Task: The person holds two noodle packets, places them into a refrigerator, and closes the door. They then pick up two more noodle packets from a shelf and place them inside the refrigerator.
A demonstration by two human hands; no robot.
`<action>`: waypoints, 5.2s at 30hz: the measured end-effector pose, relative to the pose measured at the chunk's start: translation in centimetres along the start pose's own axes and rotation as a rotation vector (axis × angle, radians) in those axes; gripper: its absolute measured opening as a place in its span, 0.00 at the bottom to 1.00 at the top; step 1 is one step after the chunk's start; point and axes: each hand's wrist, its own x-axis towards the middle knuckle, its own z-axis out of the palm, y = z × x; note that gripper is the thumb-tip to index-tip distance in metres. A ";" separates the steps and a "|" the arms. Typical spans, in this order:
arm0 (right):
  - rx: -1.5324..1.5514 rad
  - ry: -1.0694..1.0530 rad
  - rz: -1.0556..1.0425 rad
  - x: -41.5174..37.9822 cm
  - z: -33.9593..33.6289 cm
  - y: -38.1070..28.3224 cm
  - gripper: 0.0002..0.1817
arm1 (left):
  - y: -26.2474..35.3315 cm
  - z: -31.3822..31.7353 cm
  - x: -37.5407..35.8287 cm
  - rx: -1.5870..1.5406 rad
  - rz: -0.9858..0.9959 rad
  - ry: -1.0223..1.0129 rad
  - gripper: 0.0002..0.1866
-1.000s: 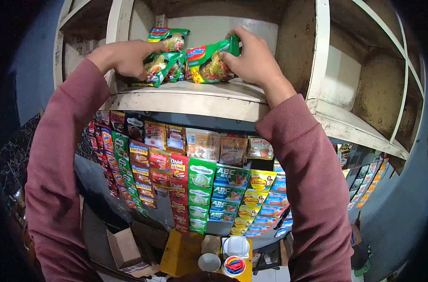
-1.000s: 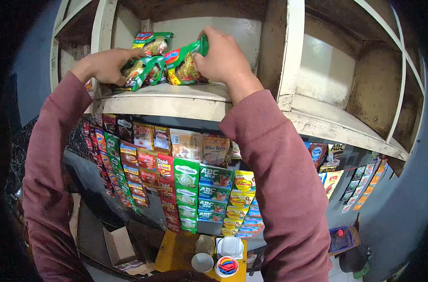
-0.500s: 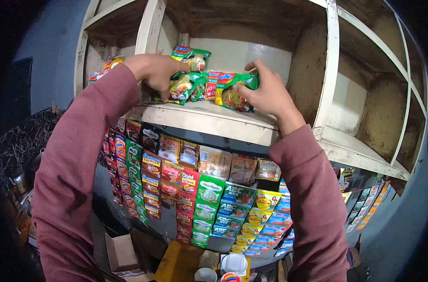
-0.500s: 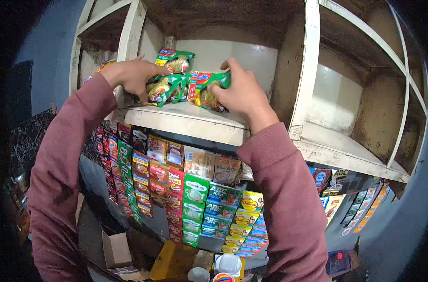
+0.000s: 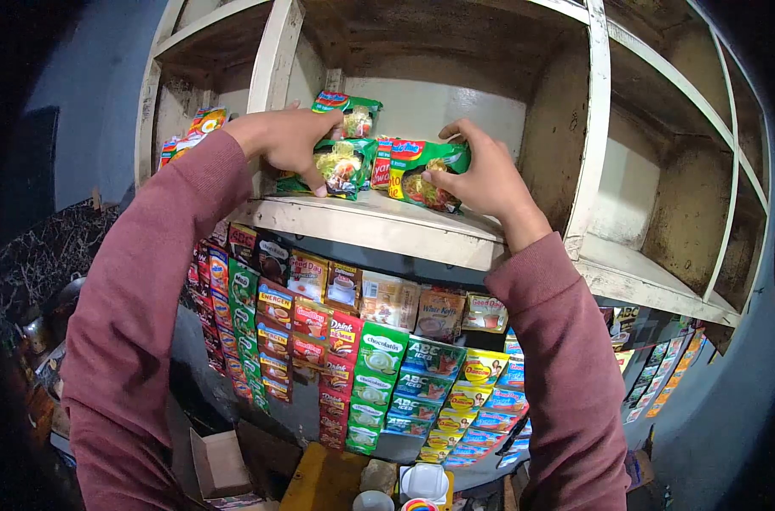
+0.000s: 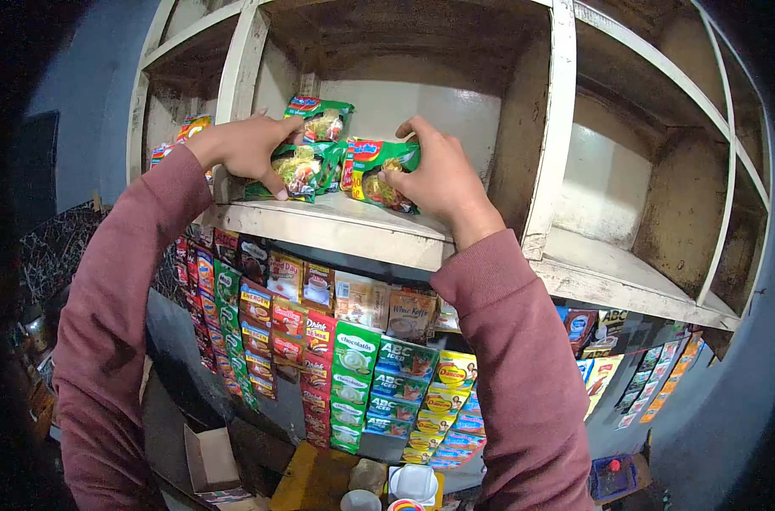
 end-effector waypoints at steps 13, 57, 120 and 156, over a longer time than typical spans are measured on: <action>0.044 -0.043 0.079 -0.5 -0.3 -0.6 0.37 | -0.8 1.2 -0.3 -0.144 0.204 0.194 0.49; 1.006 0.333 0.939 -33.1 -5.0 -9.1 0.24 | 16.3 23.3 -16.5 -1.584 0.267 0.134 0.38; 1.940 -1.475 1.406 -44.1 28.3 -45.4 0.18 | 19.1 25.5 -70.9 -1.376 -1.737 1.589 0.16; 1.954 -1.656 1.111 -41.0 35.1 -79.7 0.15 | 9.3 13.3 -97.9 -0.856 -1.890 1.897 0.17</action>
